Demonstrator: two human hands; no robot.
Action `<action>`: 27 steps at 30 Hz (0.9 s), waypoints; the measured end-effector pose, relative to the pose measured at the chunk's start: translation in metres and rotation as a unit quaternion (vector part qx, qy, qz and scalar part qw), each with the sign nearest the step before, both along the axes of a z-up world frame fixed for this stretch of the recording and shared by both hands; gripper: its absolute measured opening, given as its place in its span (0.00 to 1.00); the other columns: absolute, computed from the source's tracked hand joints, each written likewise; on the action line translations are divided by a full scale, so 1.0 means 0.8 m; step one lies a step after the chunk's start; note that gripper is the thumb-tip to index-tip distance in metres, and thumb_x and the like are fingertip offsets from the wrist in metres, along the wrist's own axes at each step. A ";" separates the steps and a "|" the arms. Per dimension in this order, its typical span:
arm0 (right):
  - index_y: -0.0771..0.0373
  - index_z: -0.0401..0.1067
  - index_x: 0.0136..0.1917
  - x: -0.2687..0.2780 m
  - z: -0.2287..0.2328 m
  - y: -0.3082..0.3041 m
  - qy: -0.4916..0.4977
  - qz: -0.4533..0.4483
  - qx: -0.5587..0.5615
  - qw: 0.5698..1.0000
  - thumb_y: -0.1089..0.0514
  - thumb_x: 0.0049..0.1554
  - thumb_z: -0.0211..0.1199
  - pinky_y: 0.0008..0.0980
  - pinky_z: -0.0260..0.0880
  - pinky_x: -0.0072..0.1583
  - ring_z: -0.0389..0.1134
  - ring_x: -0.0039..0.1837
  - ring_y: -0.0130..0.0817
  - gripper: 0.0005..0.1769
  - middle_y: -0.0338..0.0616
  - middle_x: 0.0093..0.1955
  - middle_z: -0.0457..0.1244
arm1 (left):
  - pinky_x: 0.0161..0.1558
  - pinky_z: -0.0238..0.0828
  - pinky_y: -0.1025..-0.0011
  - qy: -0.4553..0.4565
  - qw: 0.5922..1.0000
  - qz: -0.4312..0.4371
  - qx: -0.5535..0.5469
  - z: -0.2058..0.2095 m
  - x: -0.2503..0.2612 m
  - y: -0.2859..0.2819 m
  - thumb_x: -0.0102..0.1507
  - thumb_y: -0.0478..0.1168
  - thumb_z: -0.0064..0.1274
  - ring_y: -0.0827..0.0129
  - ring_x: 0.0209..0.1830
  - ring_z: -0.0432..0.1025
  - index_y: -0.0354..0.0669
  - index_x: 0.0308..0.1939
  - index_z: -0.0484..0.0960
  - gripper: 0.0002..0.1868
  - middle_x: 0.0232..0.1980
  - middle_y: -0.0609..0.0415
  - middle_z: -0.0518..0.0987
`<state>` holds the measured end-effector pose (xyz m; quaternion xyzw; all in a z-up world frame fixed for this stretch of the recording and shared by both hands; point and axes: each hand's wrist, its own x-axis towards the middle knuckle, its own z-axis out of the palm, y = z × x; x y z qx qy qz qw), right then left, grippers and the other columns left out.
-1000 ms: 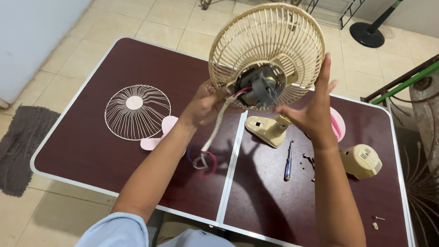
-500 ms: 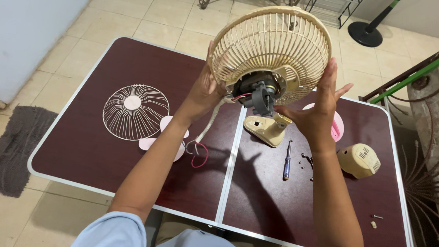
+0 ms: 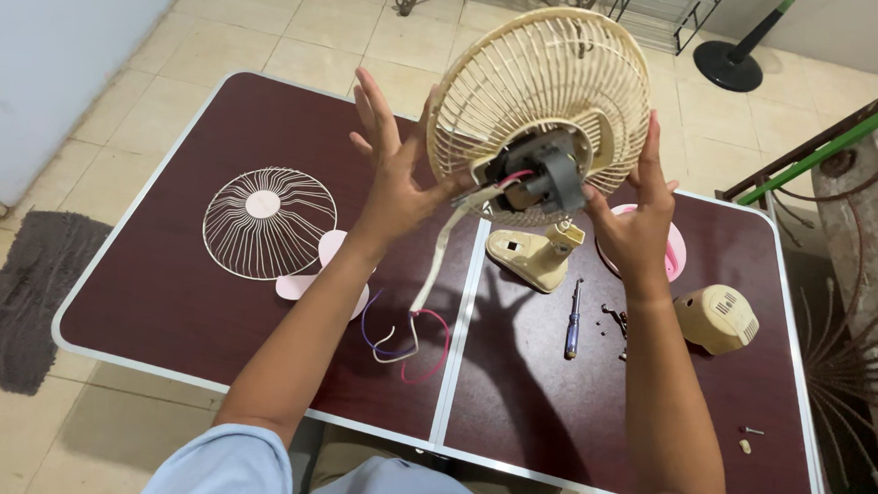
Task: The person disassembles a small electric fan on a table. They remove the front grille, fan blades, and rear grille, then detach the motor housing from the base using a screwdriver. The components are laid out on the table.
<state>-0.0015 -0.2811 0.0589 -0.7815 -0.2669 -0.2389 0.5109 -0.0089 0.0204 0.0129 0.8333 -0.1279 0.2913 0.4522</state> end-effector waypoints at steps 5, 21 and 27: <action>0.61 0.43 0.85 0.002 -0.008 0.000 0.010 -0.090 -0.106 0.990 0.52 0.62 0.69 0.65 0.24 0.74 0.70 0.72 0.42 0.49 0.49 0.63 0.73 | 0.70 0.12 0.15 -0.013 1.000 0.017 0.007 0.016 -0.004 -0.004 0.58 0.78 0.52 0.38 0.85 0.09 0.58 0.77 0.75 0.49 0.86 0.43 0.17; 0.64 0.62 0.75 0.023 -0.032 0.021 0.300 -0.047 0.047 0.952 0.43 0.64 0.60 0.27 0.69 0.61 0.70 0.62 0.28 0.34 0.48 0.61 0.70 | 0.60 0.19 0.10 0.133 0.987 0.077 -0.038 0.034 -0.011 -0.024 0.57 0.70 0.59 0.33 0.83 0.18 0.52 0.52 0.90 0.32 0.86 0.38 0.32; 0.65 0.62 0.77 0.030 -0.056 0.018 0.284 0.023 0.040 0.958 0.40 0.68 0.50 0.30 0.59 0.70 0.62 0.71 0.29 0.34 0.46 0.71 0.64 | 0.60 0.16 0.10 0.086 0.993 0.072 -0.023 0.043 -0.020 -0.029 0.56 0.69 0.62 0.32 0.83 0.18 0.49 0.55 0.89 0.35 0.86 0.39 0.32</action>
